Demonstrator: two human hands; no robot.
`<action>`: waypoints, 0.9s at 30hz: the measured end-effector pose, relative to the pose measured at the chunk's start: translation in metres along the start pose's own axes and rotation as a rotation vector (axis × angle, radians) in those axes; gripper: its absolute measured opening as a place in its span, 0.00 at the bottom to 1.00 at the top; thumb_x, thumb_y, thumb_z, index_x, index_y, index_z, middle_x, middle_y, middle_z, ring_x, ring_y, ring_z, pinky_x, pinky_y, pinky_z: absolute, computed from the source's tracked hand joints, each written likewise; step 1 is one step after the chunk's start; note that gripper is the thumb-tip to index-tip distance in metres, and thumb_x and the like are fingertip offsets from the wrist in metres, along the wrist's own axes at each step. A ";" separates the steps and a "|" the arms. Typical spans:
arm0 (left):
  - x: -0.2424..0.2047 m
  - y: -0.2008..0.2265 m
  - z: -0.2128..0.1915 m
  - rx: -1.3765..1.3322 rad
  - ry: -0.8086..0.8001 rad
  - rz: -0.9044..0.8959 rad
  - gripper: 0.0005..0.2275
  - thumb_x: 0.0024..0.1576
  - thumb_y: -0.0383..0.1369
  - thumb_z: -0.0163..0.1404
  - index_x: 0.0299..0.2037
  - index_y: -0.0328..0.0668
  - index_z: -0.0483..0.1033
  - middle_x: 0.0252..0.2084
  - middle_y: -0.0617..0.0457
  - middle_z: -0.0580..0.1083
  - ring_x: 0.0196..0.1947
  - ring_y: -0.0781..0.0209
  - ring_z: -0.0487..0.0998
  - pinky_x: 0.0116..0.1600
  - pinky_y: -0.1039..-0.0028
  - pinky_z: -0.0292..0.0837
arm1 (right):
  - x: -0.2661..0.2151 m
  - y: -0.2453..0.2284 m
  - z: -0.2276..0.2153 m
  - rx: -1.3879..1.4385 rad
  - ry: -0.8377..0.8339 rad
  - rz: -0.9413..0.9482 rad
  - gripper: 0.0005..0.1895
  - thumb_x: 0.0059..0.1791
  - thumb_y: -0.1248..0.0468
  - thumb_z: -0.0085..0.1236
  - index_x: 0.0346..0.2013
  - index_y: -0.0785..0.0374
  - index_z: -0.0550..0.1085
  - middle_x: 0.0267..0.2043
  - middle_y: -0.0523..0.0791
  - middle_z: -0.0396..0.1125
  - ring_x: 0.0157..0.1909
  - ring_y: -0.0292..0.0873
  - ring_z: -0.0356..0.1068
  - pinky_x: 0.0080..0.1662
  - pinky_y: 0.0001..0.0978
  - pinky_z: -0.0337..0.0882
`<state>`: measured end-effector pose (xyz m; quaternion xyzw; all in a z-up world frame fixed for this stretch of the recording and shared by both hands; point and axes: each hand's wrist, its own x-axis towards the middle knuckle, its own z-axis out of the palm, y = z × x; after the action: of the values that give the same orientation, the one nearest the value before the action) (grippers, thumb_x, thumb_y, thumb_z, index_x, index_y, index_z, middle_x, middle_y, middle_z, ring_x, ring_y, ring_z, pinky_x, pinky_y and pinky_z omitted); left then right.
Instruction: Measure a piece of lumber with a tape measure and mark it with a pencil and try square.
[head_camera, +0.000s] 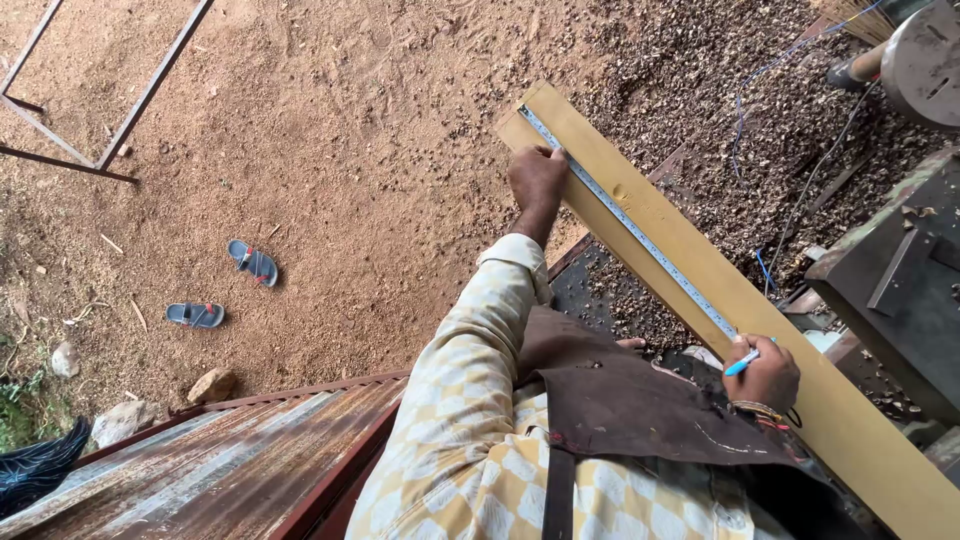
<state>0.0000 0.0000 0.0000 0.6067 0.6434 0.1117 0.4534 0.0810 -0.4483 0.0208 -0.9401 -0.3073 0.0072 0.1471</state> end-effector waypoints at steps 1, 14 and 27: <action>0.000 -0.001 0.001 -0.004 -0.003 -0.001 0.11 0.58 0.41 0.57 0.41 0.44 0.85 0.34 0.52 0.83 0.28 0.64 0.84 0.37 0.72 0.82 | 0.000 -0.006 -0.004 -0.014 0.006 0.041 0.12 0.54 0.56 0.58 0.37 0.62 0.79 0.37 0.56 0.71 0.42 0.61 0.71 0.46 0.54 0.71; -0.002 0.000 0.002 -0.033 0.016 -0.028 0.12 0.58 0.41 0.57 0.42 0.42 0.84 0.34 0.50 0.83 0.27 0.64 0.83 0.35 0.72 0.82 | -0.001 -0.003 -0.003 0.010 -0.008 0.016 0.12 0.55 0.56 0.57 0.37 0.62 0.79 0.35 0.55 0.71 0.43 0.61 0.71 0.47 0.54 0.71; -0.004 0.007 -0.001 0.014 0.022 -0.059 0.10 0.57 0.41 0.57 0.40 0.44 0.84 0.33 0.51 0.82 0.28 0.63 0.83 0.36 0.72 0.81 | 0.001 -0.007 -0.001 -0.042 -0.031 0.134 0.11 0.54 0.55 0.59 0.41 0.58 0.81 0.39 0.55 0.72 0.43 0.61 0.72 0.46 0.54 0.72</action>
<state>0.0036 -0.0018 0.0076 0.5894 0.6668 0.1004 0.4449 0.0783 -0.4424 0.0235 -0.9612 -0.2462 0.0253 0.1216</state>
